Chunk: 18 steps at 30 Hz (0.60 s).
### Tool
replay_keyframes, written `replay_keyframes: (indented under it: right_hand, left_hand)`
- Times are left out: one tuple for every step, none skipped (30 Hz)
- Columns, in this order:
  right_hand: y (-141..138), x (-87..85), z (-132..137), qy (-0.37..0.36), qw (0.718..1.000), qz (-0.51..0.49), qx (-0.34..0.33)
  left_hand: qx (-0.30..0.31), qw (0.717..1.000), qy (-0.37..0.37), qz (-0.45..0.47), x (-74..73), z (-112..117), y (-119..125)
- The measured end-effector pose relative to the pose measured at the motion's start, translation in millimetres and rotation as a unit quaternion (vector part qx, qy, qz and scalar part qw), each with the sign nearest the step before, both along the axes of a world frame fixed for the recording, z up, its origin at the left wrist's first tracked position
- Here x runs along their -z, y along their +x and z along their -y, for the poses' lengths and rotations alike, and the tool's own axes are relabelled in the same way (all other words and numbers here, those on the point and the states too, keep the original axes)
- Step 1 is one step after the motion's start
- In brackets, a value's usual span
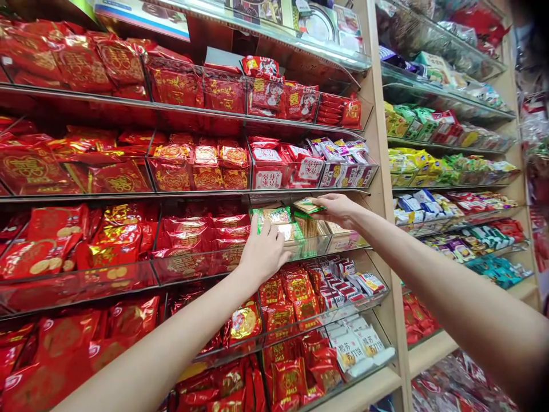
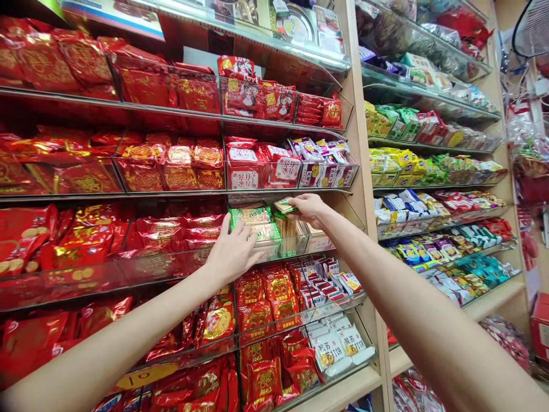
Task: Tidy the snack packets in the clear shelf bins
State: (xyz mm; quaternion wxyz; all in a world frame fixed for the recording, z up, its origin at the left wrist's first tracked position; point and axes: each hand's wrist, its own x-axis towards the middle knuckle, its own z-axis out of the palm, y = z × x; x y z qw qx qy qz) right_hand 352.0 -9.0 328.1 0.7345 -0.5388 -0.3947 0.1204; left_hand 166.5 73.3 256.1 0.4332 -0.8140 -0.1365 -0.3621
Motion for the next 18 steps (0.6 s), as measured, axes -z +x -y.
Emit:
replay_keyframes:
  right_hand:
    - [0.6, -0.4, -7.7, 0.004, 1.000, 0.008, 0.019]
    - [1.3, -0.6, -14.8, 0.008, 0.999, 0.015, 0.035]
    - [1.9, -0.9, -21.4, 0.013, 0.998, 0.023, 0.049]
    - [2.7, -1.1, -27.2, 0.017, 0.997, 0.032, 0.067]
    - [3.8, -1.5, -32.3, 0.018, 0.995, 0.043, 0.086]
    - [5.1, -2.0, -36.8, 0.015, 0.993, 0.055, 0.106]
    - [6.6, -2.5, -40.6, 0.008, 0.989, 0.068, 0.128]
    - [8.2, -3.1, -44.0, -0.002, 0.985, 0.080, 0.152]
    - [9.9, -3.6, -46.9, -0.015, 0.980, 0.093, 0.177]
    - [11.4, -4.2, -49.4, -0.030, 0.973, 0.107, 0.203]
    - [12.6, -4.6, -51.5, -0.044, 0.965, 0.121, 0.228]
    - [13.2, -4.9, -53.1, -0.056, 0.956, 0.136, 0.252]
    - [13.2, -5.1, -54.2, -0.068, 0.947, 0.151, 0.274]
    - [12.4, -5.1, -54.7, -0.079, 0.939, 0.165, 0.291]
    - [11.0, -4.9, -54.7, -0.087, 0.932, 0.177, 0.304]
    - [9.0, -4.3, -54.1, -0.098, 0.924, 0.191, 0.317]
    - [6.5, -3.4, -53.0, -0.114, 0.911, 0.212, 0.335]
    - [3.8, -2.1, -51.6, -0.132, 0.892, 0.242, 0.358]
  left_hand:
    - [-0.001, 1.000, 0.005, -0.002, 0.8, -0.4, -1.2]
    - [-0.001, 1.000, 0.010, -0.004, 1.7, -0.9, -2.4]
    - [-0.001, 1.000, 0.015, -0.005, 2.5, -1.6, -3.5]
    - [0.000, 1.000, 0.019, -0.006, 3.4, -2.3, -4.6]
    - [0.002, 1.000, 0.020, -0.007, 4.2, -3.2, -5.5]
    - [0.003, 1.000, 0.020, -0.006, 5.1, -4.1, -6.1]
    - [0.005, 1.000, 0.019, -0.005, 5.9, -5.0, -6.6]
    - [0.008, 1.000, 0.017, -0.004, 6.7, -5.8, -7.0]
    - [0.009, 1.000, 0.016, -0.004, 7.4, -6.5, -7.3]
    - [0.009, 1.000, 0.014, -0.003, 8.1, -7.1, -7.5]
    - [0.009, 1.000, 0.014, -0.003, 8.6, -7.5, -7.8]
    - [0.009, 1.000, 0.014, -0.003, 9.0, -7.8, -8.1]
    - [0.008, 1.000, 0.015, -0.005, 9.1, -7.9, -8.3]
    - [0.009, 1.000, 0.015, -0.006, 8.8, -7.8, -8.4]
    - [0.011, 1.000, 0.015, -0.007, 8.1, -7.7, -8.3]
    - [0.014, 1.000, 0.013, -0.006, 6.9, -7.6, -7.8]
    - [0.017, 1.000, 0.010, -0.005, 5.2, -7.4, -7.1]
    - [0.019, 1.000, 0.005, -0.005, 3.1, -7.2, -5.9]
